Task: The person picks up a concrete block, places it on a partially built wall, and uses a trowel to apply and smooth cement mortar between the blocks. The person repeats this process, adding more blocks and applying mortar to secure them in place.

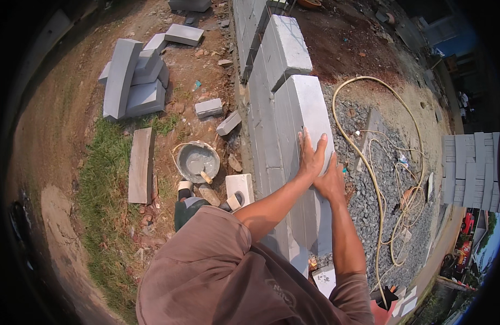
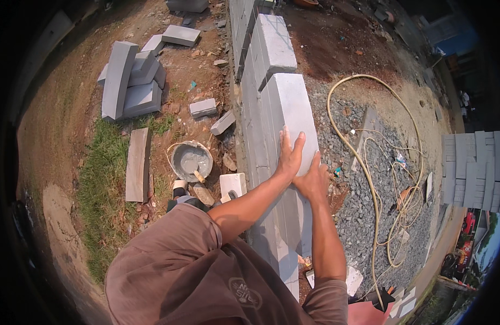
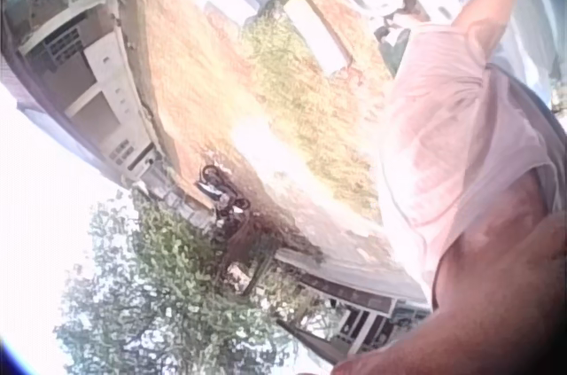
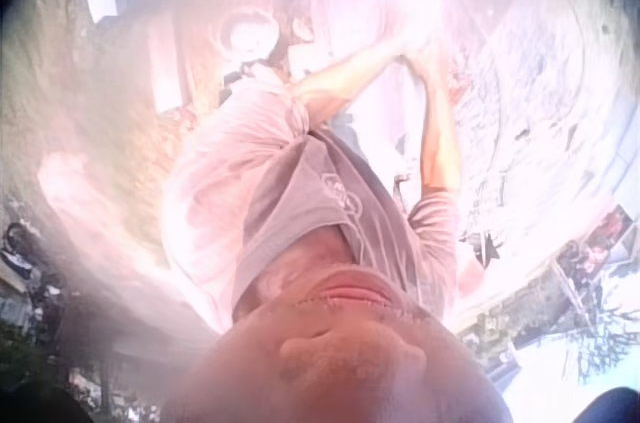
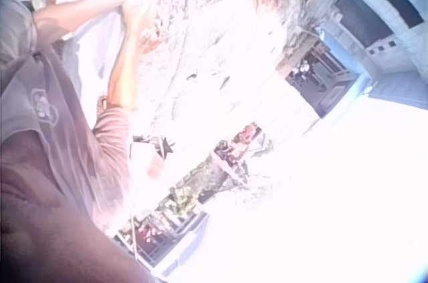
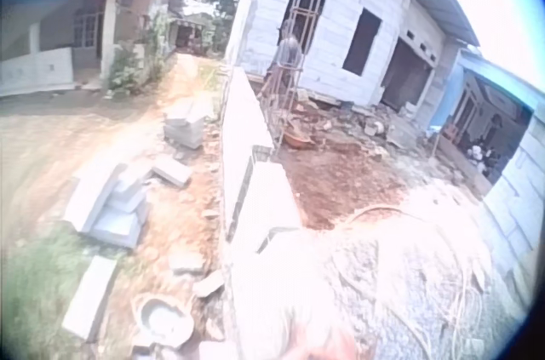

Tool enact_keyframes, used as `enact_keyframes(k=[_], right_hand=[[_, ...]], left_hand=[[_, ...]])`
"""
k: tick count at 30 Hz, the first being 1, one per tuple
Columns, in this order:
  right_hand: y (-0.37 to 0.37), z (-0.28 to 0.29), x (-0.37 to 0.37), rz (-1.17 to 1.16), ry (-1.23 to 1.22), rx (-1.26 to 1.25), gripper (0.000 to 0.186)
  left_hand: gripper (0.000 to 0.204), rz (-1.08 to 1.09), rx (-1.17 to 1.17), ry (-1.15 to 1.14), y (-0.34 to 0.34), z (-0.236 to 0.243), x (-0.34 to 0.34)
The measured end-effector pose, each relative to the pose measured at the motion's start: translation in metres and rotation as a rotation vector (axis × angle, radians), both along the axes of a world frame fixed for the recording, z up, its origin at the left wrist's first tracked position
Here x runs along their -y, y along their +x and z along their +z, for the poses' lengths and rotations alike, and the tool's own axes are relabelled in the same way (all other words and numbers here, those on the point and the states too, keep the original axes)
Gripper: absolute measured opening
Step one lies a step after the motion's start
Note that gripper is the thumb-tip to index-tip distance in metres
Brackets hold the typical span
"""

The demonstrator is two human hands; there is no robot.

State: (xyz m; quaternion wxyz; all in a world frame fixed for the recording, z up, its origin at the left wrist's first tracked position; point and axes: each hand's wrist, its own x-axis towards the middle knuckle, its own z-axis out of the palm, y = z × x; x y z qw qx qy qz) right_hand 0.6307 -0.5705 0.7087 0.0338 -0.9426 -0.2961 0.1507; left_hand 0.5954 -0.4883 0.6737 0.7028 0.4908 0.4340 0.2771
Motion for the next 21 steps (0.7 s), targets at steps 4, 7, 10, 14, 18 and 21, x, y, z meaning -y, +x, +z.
enact_keyframes(k=[4, 7, 10, 14, 18, 21], right_hand=[[0.004, -0.012, 0.008, -0.004, 0.045, 0.011, 0.109], [-0.008, -0.001, 0.001, -0.031, 0.015, 0.029, 0.108], [-0.017, 0.012, -0.010, -0.048, 0.014, 0.007, 0.111], [-0.017, 0.011, -0.007, -0.100, 0.021, -0.002, 0.113], [-0.013, -0.010, 0.026, 0.077, 0.091, 0.096, 0.110], [-0.023, -0.015, 0.052, 0.105, 0.119, 0.110, 0.104]], left_hand=[[0.053, -0.202, 0.507, 0.660, -0.059, 0.053, -0.012], [0.045, 0.171, 0.270, 0.343, -0.060, 0.007, -0.085], [0.061, 0.168, -0.062, 0.035, -0.025, -0.073, -0.172], [0.078, 0.015, -0.045, -0.056, 0.020, -0.080, -0.186], [0.083, -0.109, 0.030, 0.107, 0.036, -0.081, -0.181], [0.081, -0.135, 0.133, 0.127, 0.038, -0.080, -0.190]])
